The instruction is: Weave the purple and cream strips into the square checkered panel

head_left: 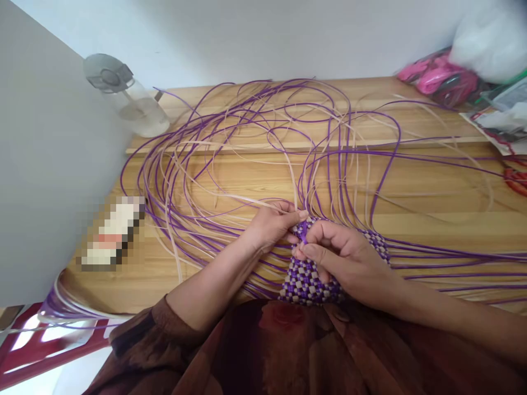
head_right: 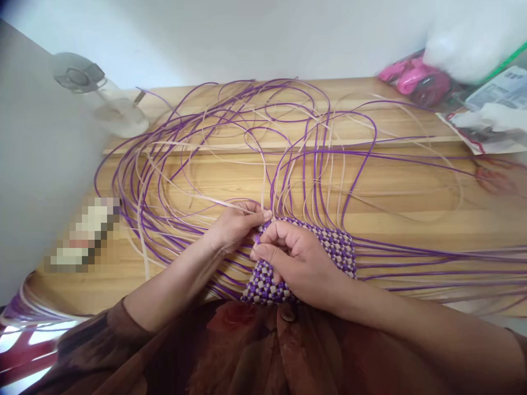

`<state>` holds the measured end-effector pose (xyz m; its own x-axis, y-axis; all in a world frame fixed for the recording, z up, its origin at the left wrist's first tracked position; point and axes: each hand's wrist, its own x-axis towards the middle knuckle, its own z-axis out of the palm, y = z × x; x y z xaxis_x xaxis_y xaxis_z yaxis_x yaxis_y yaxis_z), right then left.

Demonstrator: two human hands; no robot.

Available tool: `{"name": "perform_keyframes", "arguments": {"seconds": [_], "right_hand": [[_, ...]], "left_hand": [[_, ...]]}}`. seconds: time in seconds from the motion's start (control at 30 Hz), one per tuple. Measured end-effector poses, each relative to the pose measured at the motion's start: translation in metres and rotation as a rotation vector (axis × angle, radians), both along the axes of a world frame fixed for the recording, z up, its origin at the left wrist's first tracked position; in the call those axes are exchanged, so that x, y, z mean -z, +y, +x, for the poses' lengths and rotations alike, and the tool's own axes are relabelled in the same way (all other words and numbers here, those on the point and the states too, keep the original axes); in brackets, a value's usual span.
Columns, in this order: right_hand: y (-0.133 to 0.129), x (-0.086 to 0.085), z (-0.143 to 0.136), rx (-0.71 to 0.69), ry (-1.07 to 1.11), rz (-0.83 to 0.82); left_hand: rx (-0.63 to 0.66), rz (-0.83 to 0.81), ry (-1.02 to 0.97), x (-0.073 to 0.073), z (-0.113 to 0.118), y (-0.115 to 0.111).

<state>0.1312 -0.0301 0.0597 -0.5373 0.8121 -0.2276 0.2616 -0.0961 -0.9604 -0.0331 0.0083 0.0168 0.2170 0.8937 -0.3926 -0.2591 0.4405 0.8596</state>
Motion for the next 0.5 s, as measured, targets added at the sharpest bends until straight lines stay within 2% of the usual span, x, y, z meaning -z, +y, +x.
{"name": "perform_keyframes", "arguments": {"seconds": [0.07, 0.13, 0.3, 0.5], "right_hand": [[-0.001, -0.001, 0.0, -0.001, 0.018, -0.178], [-0.001, -0.001, 0.003, -0.017, 0.014, -0.244], [0.002, 0.004, 0.008, -0.004, 0.041, -0.229], [-0.001, 0.011, 0.003, 0.055, 0.094, -0.278]], "left_hand": [[-0.033, 0.012, 0.033, 0.002, 0.002, 0.0], [-0.051, 0.018, 0.051, 0.004, 0.001, 0.002], [0.05, 0.011, -0.022, 0.006, -0.002, 0.004], [-0.098, 0.097, 0.063, 0.014, 0.007, -0.001]]}}
